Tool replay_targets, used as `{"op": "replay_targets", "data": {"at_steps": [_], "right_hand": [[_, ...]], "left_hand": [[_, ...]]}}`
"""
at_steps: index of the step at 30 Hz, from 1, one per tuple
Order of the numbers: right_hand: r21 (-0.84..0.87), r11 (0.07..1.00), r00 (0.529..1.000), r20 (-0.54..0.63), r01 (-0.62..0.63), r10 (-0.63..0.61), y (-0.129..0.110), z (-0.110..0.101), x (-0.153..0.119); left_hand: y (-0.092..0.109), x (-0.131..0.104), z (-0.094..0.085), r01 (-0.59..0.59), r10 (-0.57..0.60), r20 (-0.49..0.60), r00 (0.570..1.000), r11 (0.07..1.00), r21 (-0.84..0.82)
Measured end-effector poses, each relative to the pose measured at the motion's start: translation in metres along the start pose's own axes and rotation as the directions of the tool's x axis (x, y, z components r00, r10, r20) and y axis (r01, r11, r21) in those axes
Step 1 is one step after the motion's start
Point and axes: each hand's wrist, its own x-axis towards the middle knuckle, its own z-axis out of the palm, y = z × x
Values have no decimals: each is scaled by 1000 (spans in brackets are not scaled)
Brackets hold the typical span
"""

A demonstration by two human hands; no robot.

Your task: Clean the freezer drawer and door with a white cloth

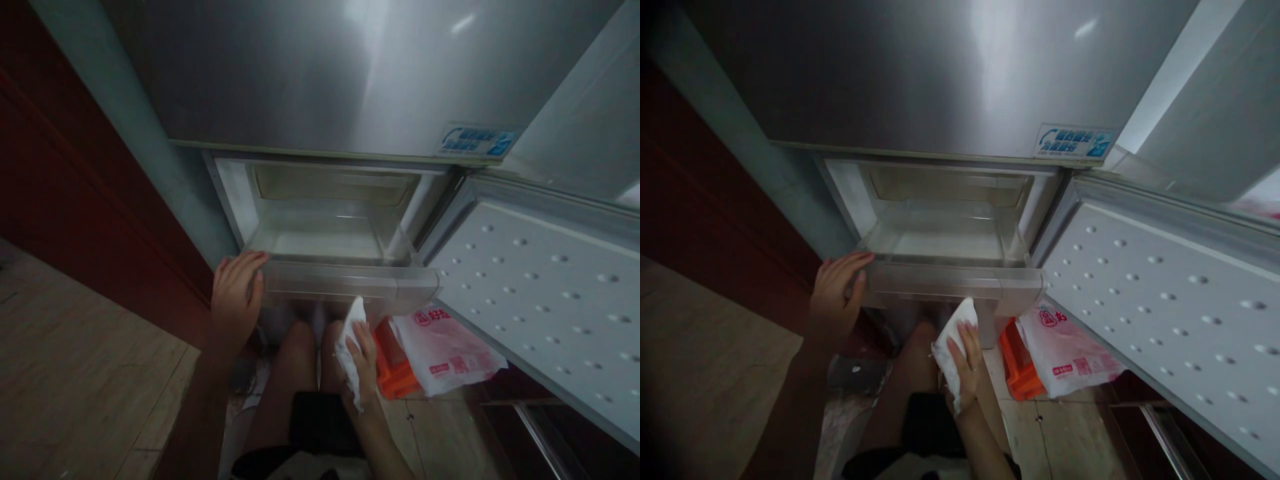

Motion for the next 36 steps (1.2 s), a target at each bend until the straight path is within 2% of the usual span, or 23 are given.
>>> {"op": "replay_targets", "data": {"at_steps": [2, 4, 6, 8, 11, 13, 16, 17, 18, 21, 27, 31, 36], "right_hand": [[-238, 958, 975, 188, 162, -118, -1, 11, 13], [-399, 860, 917, 361, 318, -172, 4, 24, 27], [-451, 793, 876, 436, 410, -205, 15, 33, 41], [-490, 725, 852, 454, 484, -261, 30, 38, 52], [-567, 564, 793, 514, 600, -326, 50, 33, 68], [-590, 385, 704, 614, 710, -357, 58, 26, 76], [-555, 60, 521, 731, 830, -441, 60, 20, 81], [-550, -13, 481, 741, 835, -468, 60, 21, 81], [-557, -55, 463, 739, 829, -489, 60, 24, 79], [-593, -63, 478, 703, 803, -527, 59, 40, 72], [-631, 10, 539, 655, 776, -529, 62, 83, 58], [-632, -10, 529, 658, 775, -537, 65, 103, 55], [-619, -52, 509, 687, 783, -519, 60, 110, 54]], "left_hand": [[0, 0, 0, -2, 2, -3, 1000, 1000, 0], [0, -1, 0, -13, 13, 6, 1000, 1000, 4], [-1, -1, -1, -23, 23, 18, 1000, 1000, 10], [-2, -1, -1, -25, 25, 25, 999, 1000, 14], [-2, -1, -1, -23, 22, 23, 999, 1000, 15], [-3, -1, -1, -27, 27, 19, 999, 1000, 15], [-4, -1, 0, -43, 43, 6, 999, 999, 14], [-4, -1, 1, -47, 47, -1, 999, 999, 13], [-4, -1, 1, -47, 47, -5, 999, 999, 11], [-3, -1, 1, -40, 40, -9, 999, 999, 4], [-3, -1, 1, -47, 47, 3, 999, 999, 2], [-3, -1, 1, -41, 41, 6, 999, 999, 6], [-3, 0, 1, -48, 48, 1, 999, 999, 6]]}}
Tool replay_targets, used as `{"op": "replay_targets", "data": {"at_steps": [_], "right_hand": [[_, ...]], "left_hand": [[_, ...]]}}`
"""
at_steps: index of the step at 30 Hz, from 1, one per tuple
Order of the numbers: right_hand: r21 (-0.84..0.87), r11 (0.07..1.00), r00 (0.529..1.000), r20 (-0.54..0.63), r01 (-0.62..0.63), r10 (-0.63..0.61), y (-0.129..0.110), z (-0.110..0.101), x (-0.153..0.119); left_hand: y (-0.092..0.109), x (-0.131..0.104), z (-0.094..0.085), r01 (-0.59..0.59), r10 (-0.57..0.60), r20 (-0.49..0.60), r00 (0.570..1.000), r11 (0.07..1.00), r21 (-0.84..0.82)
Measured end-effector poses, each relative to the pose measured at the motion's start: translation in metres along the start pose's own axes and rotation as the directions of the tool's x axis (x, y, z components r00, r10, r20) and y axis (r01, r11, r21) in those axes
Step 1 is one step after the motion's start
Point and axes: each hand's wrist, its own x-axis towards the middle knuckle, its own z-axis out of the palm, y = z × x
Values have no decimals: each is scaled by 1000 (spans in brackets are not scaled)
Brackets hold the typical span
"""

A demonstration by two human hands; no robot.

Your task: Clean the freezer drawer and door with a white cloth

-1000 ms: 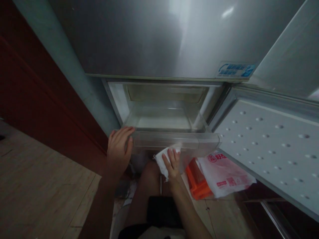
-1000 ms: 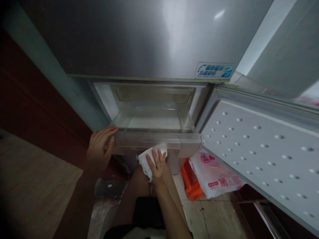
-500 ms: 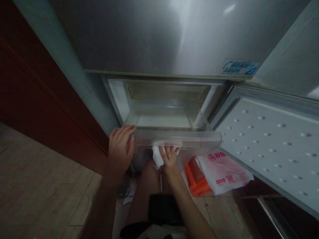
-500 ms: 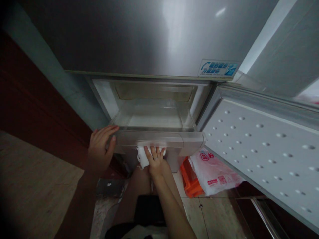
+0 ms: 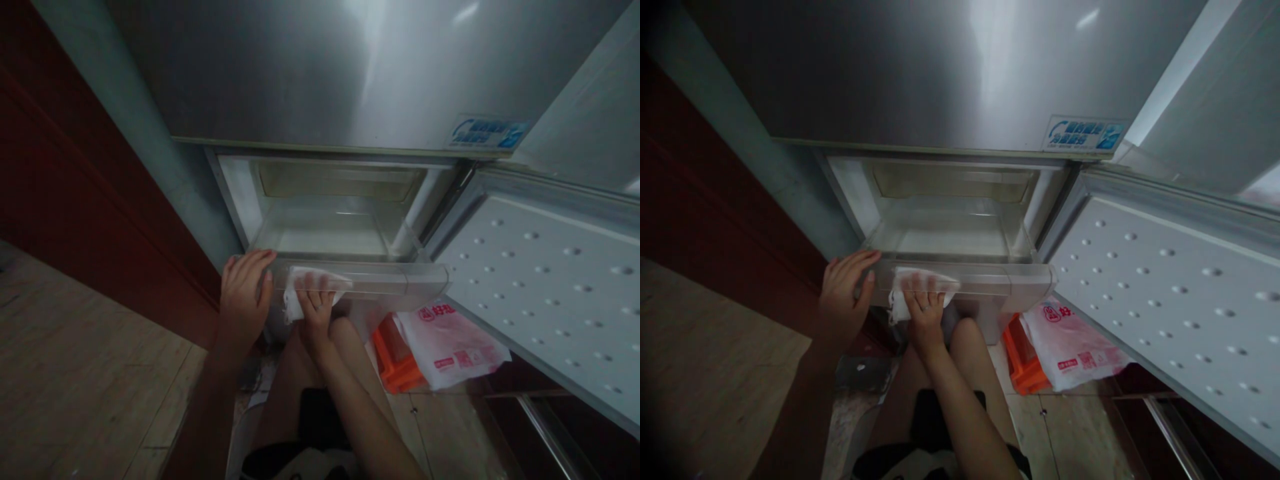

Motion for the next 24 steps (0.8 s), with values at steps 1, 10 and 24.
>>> {"op": "replay_targets", "data": {"at_steps": [1, 10, 24], "right_hand": [[0, 1000, 1000, 12, 15, -15, 0, -1, 2], [-45, 995, 994, 69, 87, -84, 5, 3, 5], [53, 925, 826, 432, 377, -361, 45, -6, -41]], "left_hand": [[0, 0, 0, -3, 3, 0, 1000, 1000, 1], [-1, 0, 1, 3, -3, 7, 1000, 1000, 2], [-1, -1, 1, 12, -12, 6, 1000, 1000, -2]]}}
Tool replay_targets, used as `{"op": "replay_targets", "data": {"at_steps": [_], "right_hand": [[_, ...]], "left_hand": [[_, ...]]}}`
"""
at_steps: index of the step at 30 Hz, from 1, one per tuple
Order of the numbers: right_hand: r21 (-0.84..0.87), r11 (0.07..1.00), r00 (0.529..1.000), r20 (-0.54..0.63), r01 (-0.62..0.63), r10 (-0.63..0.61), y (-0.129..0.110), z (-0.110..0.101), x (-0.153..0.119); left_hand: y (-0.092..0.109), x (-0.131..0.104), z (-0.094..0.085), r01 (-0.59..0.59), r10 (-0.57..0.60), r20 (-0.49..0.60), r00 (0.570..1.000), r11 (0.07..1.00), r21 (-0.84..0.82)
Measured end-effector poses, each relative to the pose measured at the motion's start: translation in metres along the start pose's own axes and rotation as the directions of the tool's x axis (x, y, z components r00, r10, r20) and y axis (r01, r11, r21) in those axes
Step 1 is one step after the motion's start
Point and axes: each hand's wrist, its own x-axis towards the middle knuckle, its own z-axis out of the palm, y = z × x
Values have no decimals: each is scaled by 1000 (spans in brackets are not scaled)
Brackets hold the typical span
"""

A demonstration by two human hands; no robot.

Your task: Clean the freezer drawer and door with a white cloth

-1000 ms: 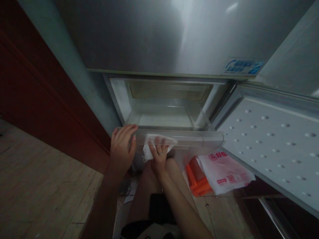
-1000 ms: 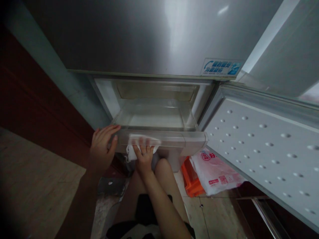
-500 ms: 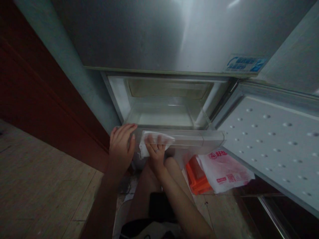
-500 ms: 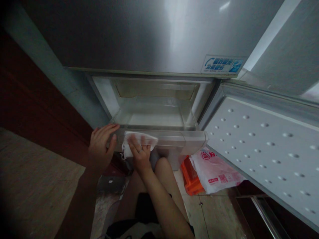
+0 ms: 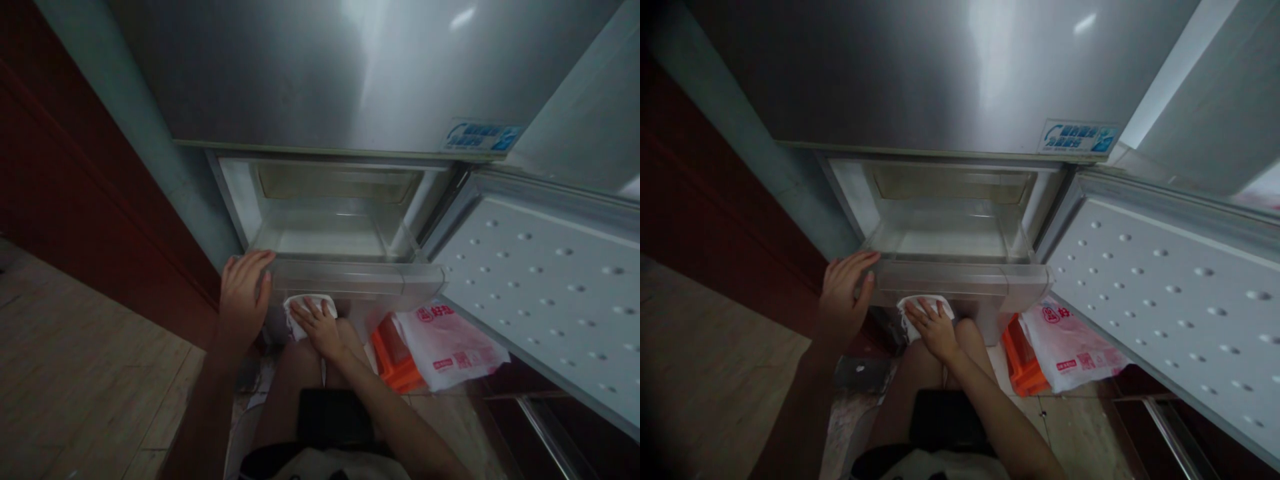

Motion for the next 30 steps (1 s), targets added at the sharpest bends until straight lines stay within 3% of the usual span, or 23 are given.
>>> {"op": "replay_targets", "data": {"at_steps": [3, 7, 12, 15, 21, 25, 30], "right_hand": [[8, 1000, 999, -41, 28, -27, -6, -13, -16], [42, 999, 978, -205, -24, 33, -10, -35, -32], [16, 997, 984, -158, -76, 78, 6, -49, -19], [0, 998, 983, -170, -64, 63, 11, -43, 2], [14, 997, 934, -348, -80, 80, -1, -21, 41], [35, 995, 938, -331, -97, 103, -5, -17, 50], [5, 997, 972, -224, -72, 71, -2, -12, 40]], "left_hand": [[0, 0, -1, 8, -8, 8, 1000, 1000, -8], [0, 1, -1, -2, 2, 8, 1000, 1000, -11], [0, 0, -1, 1, -1, 8, 1000, 1000, -5], [0, 0, -1, 0, 0, 8, 1000, 1000, 3], [1, 1, -1, 5, -5, 13, 1000, 1000, 9], [0, 0, -1, -4, 4, 19, 1000, 1000, 10], [0, 0, 0, -2, 2, 12, 1000, 1000, 9]]}}
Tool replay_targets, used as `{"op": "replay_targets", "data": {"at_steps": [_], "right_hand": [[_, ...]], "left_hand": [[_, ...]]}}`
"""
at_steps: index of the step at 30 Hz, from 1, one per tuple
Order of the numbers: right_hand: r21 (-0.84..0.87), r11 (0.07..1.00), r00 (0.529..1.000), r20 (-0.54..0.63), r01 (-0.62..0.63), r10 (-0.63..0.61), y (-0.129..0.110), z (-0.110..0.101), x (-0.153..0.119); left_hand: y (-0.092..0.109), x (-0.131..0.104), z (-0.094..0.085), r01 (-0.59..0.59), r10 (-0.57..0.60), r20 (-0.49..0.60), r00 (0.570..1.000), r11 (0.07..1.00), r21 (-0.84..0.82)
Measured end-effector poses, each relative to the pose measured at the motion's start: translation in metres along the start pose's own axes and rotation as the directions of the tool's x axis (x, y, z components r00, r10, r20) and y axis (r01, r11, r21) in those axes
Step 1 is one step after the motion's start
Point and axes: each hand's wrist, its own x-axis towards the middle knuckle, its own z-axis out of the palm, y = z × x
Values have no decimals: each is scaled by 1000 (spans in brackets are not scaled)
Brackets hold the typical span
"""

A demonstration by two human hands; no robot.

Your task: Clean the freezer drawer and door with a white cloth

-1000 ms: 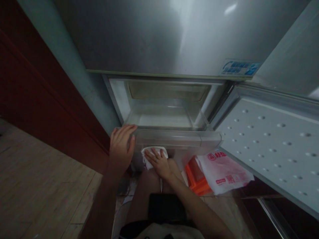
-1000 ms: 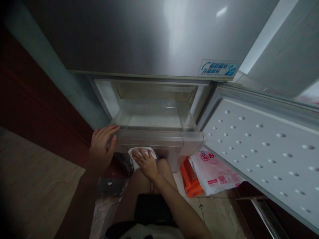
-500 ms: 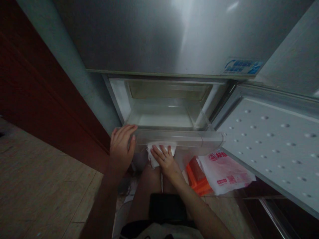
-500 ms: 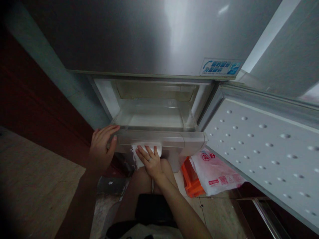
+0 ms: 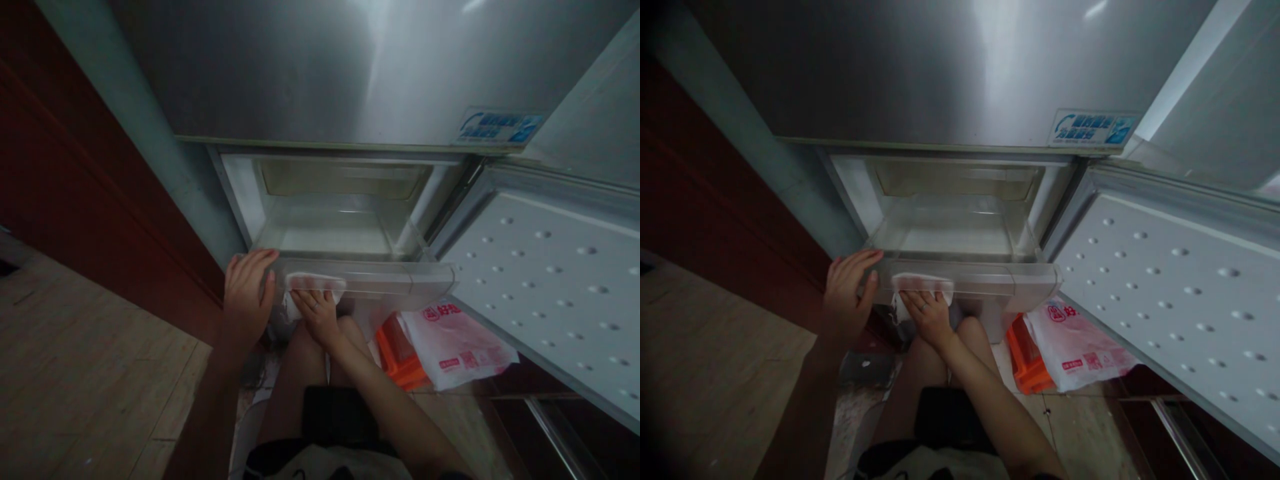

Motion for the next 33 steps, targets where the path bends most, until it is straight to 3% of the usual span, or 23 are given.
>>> {"op": "replay_targets", "data": {"at_steps": [7, 14, 17, 22, 25, 29, 33], "right_hand": [[5, 996, 995, 24, 94, -94, 2, -8, -22], [2, 999, 999, 19, 37, -37, 1, -41, -7], [0, 1000, 998, -59, 3, -3, 4, -34, 1], [-5, 999, 981, -189, 51, -51, 9, -13, 10], [-17, 998, 966, -252, 63, -65, 9, -13, 18], [-29, 999, 959, -279, 36, -43, 5, -20, 27], [-6, 1000, 978, -209, -22, 20, -1, -20, 23]], "left_hand": [[0, 0, 0, 8, -8, 0, 1000, 1000, -13], [2, 1, -1, 5, -5, 0, 1000, 1000, -12], [1, 1, -1, 7, -7, 1, 1000, 1000, -16], [-1, 1, 0, 4, -4, 7, 1000, 1000, -15], [-1, 1, 0, -1, 1, 11, 1000, 1000, -8], [-1, 1, 0, -3, 3, 10, 1000, 1000, -6], [-1, 0, 0, -4, 4, 0, 1000, 1000, -7]]}}
